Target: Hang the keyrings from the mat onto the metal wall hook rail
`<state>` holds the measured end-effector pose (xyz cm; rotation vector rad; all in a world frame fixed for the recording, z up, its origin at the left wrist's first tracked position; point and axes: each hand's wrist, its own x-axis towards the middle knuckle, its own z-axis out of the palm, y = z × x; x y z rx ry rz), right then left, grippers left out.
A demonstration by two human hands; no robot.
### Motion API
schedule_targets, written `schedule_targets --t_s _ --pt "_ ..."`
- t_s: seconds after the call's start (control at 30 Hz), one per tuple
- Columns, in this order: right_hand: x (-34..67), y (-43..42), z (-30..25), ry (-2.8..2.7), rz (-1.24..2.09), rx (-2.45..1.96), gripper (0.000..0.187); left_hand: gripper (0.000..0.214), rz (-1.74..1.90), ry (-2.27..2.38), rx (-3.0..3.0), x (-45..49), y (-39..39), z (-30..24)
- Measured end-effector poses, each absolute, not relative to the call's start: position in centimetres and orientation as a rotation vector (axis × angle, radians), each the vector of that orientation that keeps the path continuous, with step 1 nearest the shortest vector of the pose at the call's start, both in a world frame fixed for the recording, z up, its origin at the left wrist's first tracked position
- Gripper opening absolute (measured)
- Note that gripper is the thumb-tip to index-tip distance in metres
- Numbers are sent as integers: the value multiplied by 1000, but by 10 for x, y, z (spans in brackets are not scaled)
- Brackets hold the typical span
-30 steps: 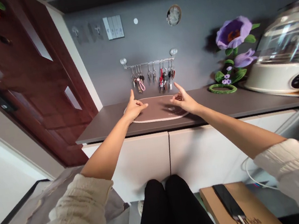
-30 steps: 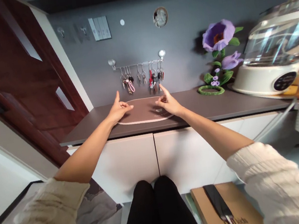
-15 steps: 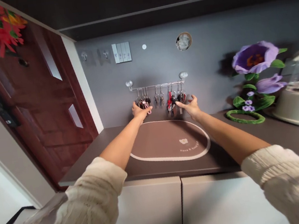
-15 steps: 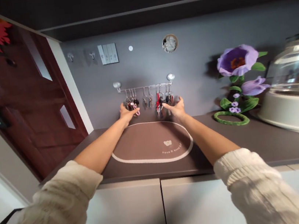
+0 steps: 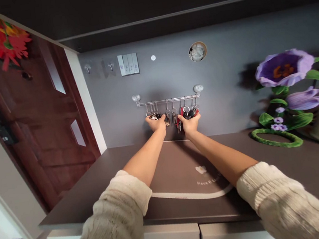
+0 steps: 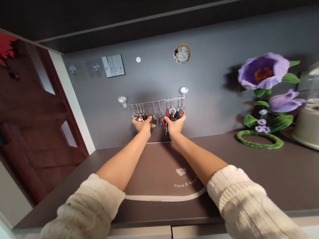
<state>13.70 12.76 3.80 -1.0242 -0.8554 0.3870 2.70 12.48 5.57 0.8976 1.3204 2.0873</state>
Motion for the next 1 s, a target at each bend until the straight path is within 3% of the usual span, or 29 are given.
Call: schedule_targets --t_s 0.17,0.6,0.77,0.87,1.0 --pt "145 119 46 -807 456 -1069 48 43 1993 1286 891 17 112 65" --pt "161 100 94 -1019 384 -1128 59 45 1920 1466 1332 -9 94 106" --pt "164 98 120 -1075 449 -1052 60 47 1794 1303 1437 -10 97 128" --pt "171 79 123 -1179 563 -997 60 46 1620 1123 1569 -21 80 122" --pt "184 43 89 -1466 882 -1082 39 49 1176 1064 1705 -40 44 81"
